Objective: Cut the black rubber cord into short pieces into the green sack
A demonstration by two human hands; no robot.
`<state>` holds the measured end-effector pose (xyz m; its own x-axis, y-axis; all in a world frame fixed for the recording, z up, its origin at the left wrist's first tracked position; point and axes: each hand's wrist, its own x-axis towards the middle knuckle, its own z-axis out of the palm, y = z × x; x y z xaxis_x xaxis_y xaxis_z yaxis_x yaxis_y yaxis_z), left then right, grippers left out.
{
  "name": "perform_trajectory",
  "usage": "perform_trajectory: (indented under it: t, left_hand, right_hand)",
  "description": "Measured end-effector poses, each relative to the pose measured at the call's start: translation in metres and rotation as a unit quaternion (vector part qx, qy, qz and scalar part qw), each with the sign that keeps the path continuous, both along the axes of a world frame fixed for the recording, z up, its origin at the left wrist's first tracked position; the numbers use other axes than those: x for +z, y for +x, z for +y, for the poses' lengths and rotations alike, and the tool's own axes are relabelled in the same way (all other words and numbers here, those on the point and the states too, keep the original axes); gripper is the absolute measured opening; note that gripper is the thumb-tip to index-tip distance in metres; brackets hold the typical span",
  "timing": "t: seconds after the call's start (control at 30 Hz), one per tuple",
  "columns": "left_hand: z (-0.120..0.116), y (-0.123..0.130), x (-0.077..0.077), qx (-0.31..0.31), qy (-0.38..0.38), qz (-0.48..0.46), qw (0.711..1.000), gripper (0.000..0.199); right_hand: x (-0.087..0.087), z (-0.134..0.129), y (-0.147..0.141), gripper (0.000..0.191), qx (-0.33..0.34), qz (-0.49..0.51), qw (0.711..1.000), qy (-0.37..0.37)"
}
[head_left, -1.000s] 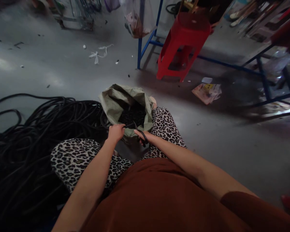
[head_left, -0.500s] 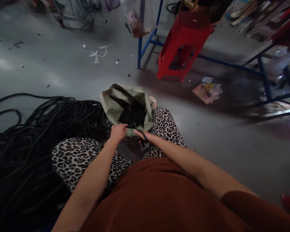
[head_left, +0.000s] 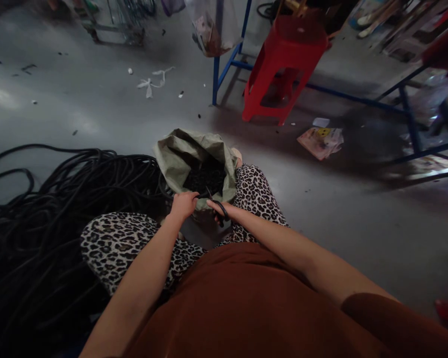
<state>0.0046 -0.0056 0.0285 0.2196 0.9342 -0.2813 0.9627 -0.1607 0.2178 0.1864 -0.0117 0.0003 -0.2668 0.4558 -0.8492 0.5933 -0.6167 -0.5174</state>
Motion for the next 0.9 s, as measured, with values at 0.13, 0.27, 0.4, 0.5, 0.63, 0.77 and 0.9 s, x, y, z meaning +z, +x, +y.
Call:
perform_trajectory:
  t: [0.13, 0.27, 0.4, 0.5, 0.63, 0.77, 0.9]
  left_hand:
    - [0.0, -0.001, 0.0, -0.009, -0.007, 0.005, 1.0, 0.034]
    - [0.001, -0.001, 0.0, -0.012, -0.014, 0.005, 1.0, 0.034]
    - [0.001, -0.001, 0.001, -0.001, -0.027, -0.006, 1.0, 0.034]
    - [0.002, 0.0, 0.002, 0.007, -0.028, -0.008, 1.0, 0.035]
    - [0.003, 0.001, 0.004, 0.005, -0.03, -0.006, 1.0, 0.035]
    - [0.003, 0.002, 0.002, 0.009, -0.036, -0.017, 0.999, 0.036]
    - [0.003, 0.001, -0.002, 0.005, -0.033, -0.027, 0.999, 0.035]
  right_hand:
    - [0.004, 0.0, 0.002, 0.07, 0.02, 0.006, 1.0, 0.009]
    - [0.009, -0.001, 0.002, 0.069, 0.017, 0.017, 1.0, 0.017]
    - [0.013, -0.002, 0.0, 0.064, -0.014, 0.022, 1.0, 0.011]
    - [0.014, -0.003, -0.002, 0.059, -0.055, 0.031, 0.998, 0.013]
    - [0.016, -0.003, -0.001, 0.057, -0.055, 0.018, 0.998, 0.03]
    - [0.021, -0.002, 0.0, 0.058, -0.042, -0.006, 0.999, 0.027]
    - [0.022, -0.003, 0.0, 0.057, -0.036, -0.013, 0.999, 0.036]
